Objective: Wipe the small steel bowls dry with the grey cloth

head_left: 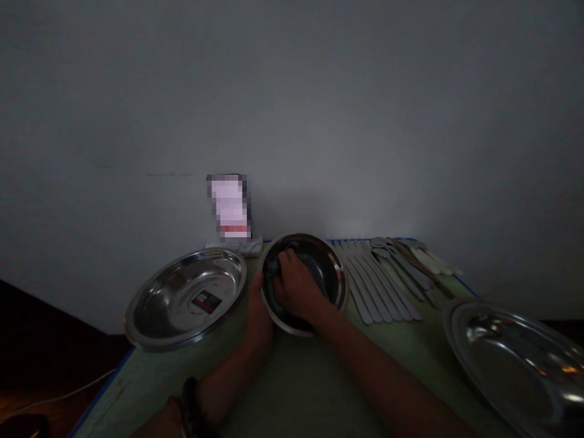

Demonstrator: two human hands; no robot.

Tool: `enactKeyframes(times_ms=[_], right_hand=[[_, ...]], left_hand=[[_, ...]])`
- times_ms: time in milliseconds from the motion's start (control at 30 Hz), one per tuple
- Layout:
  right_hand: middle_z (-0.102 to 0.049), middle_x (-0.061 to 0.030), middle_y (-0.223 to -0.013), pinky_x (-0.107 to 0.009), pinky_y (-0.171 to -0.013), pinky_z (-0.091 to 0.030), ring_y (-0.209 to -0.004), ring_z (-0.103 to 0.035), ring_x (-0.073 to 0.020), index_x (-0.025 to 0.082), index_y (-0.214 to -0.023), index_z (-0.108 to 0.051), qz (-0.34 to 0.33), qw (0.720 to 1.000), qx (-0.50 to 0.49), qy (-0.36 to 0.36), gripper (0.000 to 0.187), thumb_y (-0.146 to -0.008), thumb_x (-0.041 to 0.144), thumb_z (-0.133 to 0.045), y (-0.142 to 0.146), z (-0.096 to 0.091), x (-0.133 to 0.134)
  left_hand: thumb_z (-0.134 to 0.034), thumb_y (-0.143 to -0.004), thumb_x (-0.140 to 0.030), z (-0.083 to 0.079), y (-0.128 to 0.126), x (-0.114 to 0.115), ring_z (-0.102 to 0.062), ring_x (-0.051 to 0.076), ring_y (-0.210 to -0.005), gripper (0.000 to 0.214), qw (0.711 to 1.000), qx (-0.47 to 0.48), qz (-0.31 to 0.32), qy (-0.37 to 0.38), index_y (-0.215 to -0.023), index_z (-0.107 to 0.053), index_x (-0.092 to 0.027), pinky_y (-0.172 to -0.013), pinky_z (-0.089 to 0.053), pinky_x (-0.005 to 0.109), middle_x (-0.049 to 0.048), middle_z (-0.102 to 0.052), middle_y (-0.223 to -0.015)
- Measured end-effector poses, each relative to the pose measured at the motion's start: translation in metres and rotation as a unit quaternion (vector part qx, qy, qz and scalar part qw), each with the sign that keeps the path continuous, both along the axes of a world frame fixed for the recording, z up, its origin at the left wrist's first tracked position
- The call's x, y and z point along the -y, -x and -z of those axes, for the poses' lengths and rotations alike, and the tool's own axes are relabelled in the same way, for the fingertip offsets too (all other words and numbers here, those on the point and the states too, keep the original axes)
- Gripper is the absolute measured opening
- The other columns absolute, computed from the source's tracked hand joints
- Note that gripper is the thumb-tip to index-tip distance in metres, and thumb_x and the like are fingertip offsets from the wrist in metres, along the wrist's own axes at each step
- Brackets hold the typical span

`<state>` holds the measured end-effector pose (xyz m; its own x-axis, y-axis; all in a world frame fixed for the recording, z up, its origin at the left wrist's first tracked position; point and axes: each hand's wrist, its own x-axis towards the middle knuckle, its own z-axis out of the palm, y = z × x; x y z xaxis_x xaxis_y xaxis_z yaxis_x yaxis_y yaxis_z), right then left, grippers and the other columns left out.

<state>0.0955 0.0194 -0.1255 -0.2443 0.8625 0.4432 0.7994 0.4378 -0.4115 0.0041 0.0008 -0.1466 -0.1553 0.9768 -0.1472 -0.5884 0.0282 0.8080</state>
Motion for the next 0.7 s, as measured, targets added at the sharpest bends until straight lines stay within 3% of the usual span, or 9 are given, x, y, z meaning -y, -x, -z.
enactKeyframes(times_ms=[67, 200, 433, 567, 700], right_hand=[[-0.055, -0.014, -0.104, -0.035, -0.083, -0.043, -0.094, -0.055, -0.0227, 0.014, -0.099, -0.048, -0.007, 1.0, -0.001, -0.013, 0.019, -0.083, 0.015, -0.04, -0.001, 0.0, 0.001], [-0.063, -0.0121, -0.096, -0.033, -0.077, -0.043, -0.088, -0.06, -0.0226, 0.015, -0.098, -0.051, -0.037, 0.999, 0.009, 0.004, 0.018, -0.086, 0.019, -0.039, -0.005, -0.004, 0.004], [-0.07, -0.0124, -0.087, -0.036, -0.069, -0.042, -0.078, -0.066, -0.0276, 0.016, -0.107, -0.054, -0.038, 0.996, 0.057, 0.052, 0.029, -0.088, 0.033, -0.04, -0.009, -0.012, 0.011], [-0.069, -0.0129, -0.091, -0.036, -0.074, -0.042, -0.085, -0.065, -0.0272, 0.016, -0.107, -0.055, -0.029, 0.995, -0.006, 0.092, 0.03, -0.088, 0.034, -0.041, -0.008, -0.009, 0.005], [-0.067, -0.0114, -0.103, -0.031, -0.079, -0.043, -0.096, -0.062, -0.0217, 0.017, -0.106, -0.052, -0.062, 0.984, -0.079, 0.147, 0.022, -0.089, 0.025, -0.04, -0.009, -0.01, 0.002]], left_hand=[[-0.055, -0.082, -0.032, -0.01, -0.005, 0.006, -0.056, 0.021, -0.118, 0.017, 0.999, -0.012, -0.035, 0.012, -0.082, -0.07, -0.023, -0.107, -0.037, 0.031, -0.001, -0.074, -0.088], [-0.054, -0.082, -0.03, -0.024, -0.01, 0.012, -0.059, 0.024, -0.114, 0.02, 0.999, 0.002, -0.01, 0.052, -0.075, -0.07, -0.02, -0.105, -0.04, 0.036, 0.0026, -0.074, -0.078], [-0.052, -0.082, -0.028, -0.03, -0.015, 0.016, -0.062, 0.024, -0.111, 0.02, 0.995, -0.002, -0.035, 0.091, -0.076, -0.07, -0.021, -0.103, -0.043, 0.037, 0.0034, -0.075, -0.084], [-0.055, -0.08, -0.029, -0.03, -0.015, 0.016, -0.064, 0.024, -0.107, 0.019, 0.997, 0.012, -0.028, 0.074, -0.078, -0.07, -0.018, -0.1, -0.045, 0.036, 0.0057, -0.075, -0.087], [-0.048, -0.085, -0.03, -0.03, -0.014, 0.014, -0.066, 0.024, -0.104, 0.027, 0.996, 0.05, 0.008, 0.069, -0.082, -0.071, -0.015, -0.1, -0.045, 0.035, 0.0074, -0.075, -0.083]])
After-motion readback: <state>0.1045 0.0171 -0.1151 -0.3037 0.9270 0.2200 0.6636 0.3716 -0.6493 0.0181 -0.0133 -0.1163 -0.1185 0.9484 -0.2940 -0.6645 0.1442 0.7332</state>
